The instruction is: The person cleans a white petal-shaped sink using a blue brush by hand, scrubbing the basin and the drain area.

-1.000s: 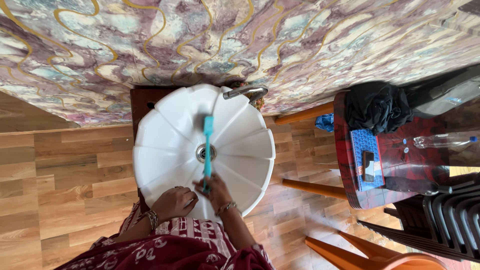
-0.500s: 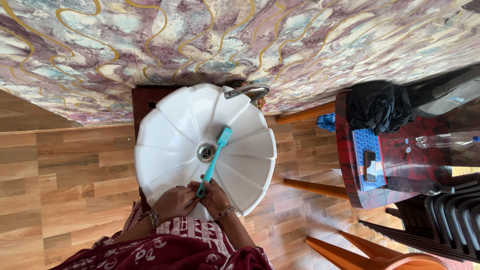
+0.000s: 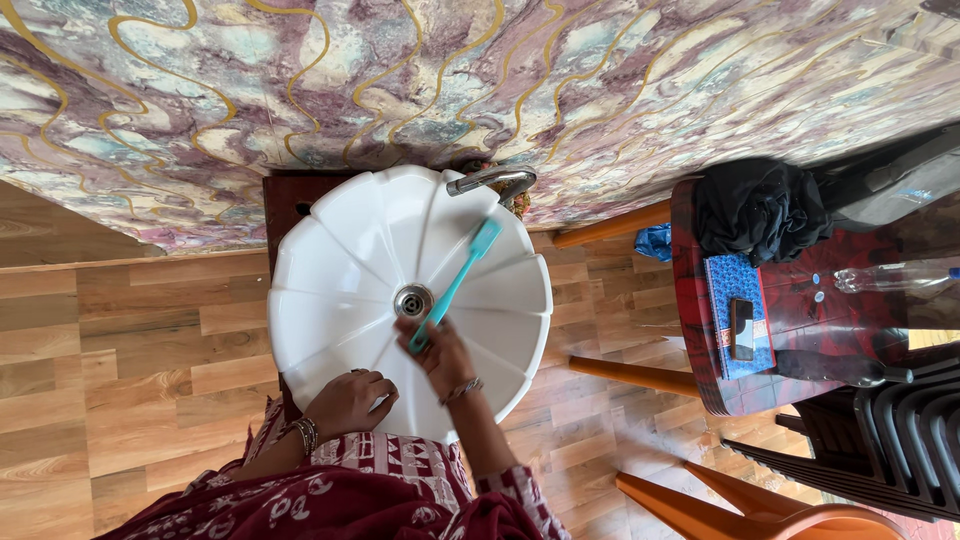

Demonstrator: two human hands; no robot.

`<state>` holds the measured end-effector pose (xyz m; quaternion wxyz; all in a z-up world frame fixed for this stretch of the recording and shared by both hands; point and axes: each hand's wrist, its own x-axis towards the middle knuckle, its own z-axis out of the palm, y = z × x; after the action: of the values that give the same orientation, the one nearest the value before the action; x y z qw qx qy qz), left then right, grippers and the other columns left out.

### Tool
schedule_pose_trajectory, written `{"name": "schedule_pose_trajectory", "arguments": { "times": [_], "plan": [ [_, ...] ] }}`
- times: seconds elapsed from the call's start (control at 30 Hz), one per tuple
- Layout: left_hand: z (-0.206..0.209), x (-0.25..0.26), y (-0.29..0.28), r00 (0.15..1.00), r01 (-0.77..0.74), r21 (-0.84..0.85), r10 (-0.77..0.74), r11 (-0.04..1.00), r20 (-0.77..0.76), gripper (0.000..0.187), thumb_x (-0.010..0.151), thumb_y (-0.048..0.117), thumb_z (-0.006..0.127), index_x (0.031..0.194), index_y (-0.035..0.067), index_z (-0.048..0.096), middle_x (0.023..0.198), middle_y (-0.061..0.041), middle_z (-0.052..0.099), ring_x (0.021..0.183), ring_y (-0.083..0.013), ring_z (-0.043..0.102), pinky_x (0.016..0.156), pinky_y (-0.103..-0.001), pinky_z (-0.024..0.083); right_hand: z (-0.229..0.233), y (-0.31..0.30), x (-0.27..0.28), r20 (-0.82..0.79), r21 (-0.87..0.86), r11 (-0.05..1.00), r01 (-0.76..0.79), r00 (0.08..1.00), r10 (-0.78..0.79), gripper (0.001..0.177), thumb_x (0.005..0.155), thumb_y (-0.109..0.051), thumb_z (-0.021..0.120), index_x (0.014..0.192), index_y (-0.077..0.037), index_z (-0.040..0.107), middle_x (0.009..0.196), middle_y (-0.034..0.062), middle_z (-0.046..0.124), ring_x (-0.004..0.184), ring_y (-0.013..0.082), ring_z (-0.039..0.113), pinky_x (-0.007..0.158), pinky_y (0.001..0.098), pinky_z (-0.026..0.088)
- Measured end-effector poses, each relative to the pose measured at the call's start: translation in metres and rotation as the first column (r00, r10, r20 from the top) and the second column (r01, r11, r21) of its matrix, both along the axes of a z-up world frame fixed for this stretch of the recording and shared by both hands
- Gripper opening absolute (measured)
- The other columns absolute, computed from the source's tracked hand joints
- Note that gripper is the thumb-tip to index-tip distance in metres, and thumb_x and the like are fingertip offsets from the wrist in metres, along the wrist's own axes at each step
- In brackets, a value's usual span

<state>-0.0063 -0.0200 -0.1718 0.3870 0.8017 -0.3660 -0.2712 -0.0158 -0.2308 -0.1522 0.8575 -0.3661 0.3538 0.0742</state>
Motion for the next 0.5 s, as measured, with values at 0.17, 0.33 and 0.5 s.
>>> {"name": "schedule_pose_trajectory", "arguments": {
  "times": [0.17,0.33,0.5],
  "plan": [
    [-0.003,0.001,-0.001,0.999,0.006,-0.141,0.002,0.990,0.055,0.021,0.086,0.026,0.068,0.092,0.006,0.073,0.088,-0.008,0.072,0.079,-0.0265,0.070,0.076,-0.043,0.056,-0.005,0.028,-0.027,-0.176,0.085,0.995,-0.061,0.981,0.075,0.040,0.103,-0.020,0.048,0.140,-0.010,0.039,0.123,0.0251,0.070,0.121,0.0378,0.067,0.096,0.0471,0.059],
    [0.005,0.002,-0.001,0.999,0.034,-0.006,-0.034,0.999,0.022,0.021,0.092,0.028,0.065,0.090,0.009,0.073,0.081,-0.007,0.071,0.081,-0.0249,0.070,0.081,-0.040,0.057,0.003,-0.007,0.013,-0.039,-0.095,0.995,-0.041,0.999,0.037,0.042,0.106,-0.023,0.048,0.142,-0.004,0.039,0.123,0.0238,0.069,0.117,0.0354,0.069,0.096,0.0446,0.062],
    [0.010,0.004,0.000,1.000,0.029,0.023,-0.029,0.999,0.003,0.022,0.093,0.028,0.064,0.090,0.009,0.073,0.081,-0.007,0.071,0.081,-0.0255,0.070,0.080,-0.041,0.057,0.015,-0.023,0.033,0.029,-0.147,0.989,0.025,0.999,-0.021,0.040,0.107,-0.023,0.047,0.140,-0.003,0.037,0.124,0.0243,0.068,0.118,0.0355,0.067,0.093,0.0441,0.060]
  ]
}}
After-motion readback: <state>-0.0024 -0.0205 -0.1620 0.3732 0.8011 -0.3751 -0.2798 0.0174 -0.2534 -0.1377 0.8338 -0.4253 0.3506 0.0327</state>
